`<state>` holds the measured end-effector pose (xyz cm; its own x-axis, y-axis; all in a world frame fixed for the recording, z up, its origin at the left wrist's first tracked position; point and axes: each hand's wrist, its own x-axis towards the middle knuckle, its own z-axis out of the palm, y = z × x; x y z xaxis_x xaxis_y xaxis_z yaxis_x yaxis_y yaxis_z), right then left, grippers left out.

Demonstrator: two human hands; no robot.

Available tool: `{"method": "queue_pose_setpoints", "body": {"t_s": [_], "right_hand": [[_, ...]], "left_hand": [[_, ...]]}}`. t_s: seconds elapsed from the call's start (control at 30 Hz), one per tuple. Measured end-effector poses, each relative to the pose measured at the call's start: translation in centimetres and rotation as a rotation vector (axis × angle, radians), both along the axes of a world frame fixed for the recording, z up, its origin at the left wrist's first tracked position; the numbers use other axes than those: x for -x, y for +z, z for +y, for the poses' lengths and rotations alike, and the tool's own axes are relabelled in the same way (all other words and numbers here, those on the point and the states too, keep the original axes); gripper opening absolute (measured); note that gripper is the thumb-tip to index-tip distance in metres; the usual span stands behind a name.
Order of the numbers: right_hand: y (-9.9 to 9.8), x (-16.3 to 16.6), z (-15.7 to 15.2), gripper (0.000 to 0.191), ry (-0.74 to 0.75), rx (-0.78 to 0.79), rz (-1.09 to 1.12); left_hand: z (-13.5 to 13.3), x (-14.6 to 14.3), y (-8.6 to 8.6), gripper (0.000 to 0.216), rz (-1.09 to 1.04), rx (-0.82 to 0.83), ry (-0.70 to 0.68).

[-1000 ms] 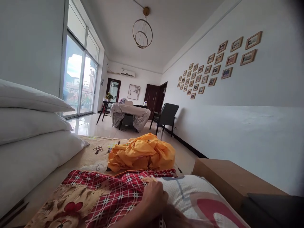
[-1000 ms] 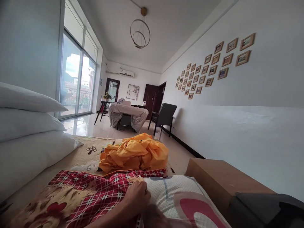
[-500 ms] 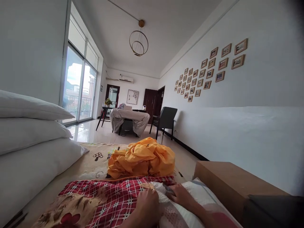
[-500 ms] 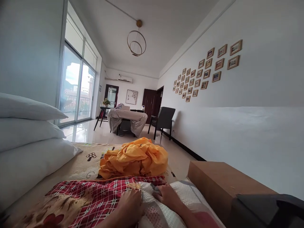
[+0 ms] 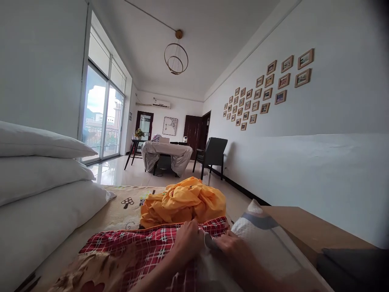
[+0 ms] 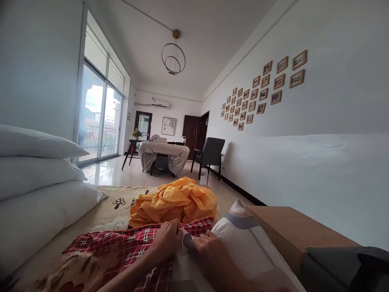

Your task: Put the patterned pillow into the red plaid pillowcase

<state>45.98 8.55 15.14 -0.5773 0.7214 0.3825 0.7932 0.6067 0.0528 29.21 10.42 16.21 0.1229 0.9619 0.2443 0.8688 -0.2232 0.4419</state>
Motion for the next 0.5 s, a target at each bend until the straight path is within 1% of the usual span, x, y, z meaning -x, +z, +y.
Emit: {"method": "queue_pose_setpoints", "body": {"t_s": [0.13, 0.17, 0.23, 0.3, 0.37, 0.43, 0.5], "right_hand": [[-1.8, 1.6, 2.2, 0.028, 0.036, -0.144, -0.050], [-2.3, 1.7, 2.9, 0.028, 0.039, -0.171, -0.060], [-3.1, 1.6, 4.0, 0.027, 0.014, -0.169, -0.066], [-3.3, 0.8, 4.7, 0.023, -0.048, -0.102, -0.041], [-3.0, -0.6, 4.8, 0.024, -0.087, 0.011, 0.032], [-2.7, -2.2, 4.2, 0.036, -0.084, 0.114, 0.113], [-2.8, -3.8, 2.9, 0.045, -0.017, 0.160, 0.121]], "left_hand": [[-1.1, -1.5, 1.1, 0.027, -0.081, -0.025, -0.008], [-1.2, -1.8, 1.1, 0.028, -0.094, -0.022, -0.008], [-1.2, -1.9, 0.8, 0.030, -0.105, -0.008, -0.008], [-1.3, -1.6, -0.1, 0.033, -0.082, 0.031, -0.030], [-1.8, -1.1, -1.2, 0.032, -0.042, 0.076, -0.076], [-3.1, -0.5, -2.3, 0.030, 0.031, 0.118, -0.150], [-5.1, 0.1, -3.1, 0.030, 0.116, 0.141, -0.232]]}}
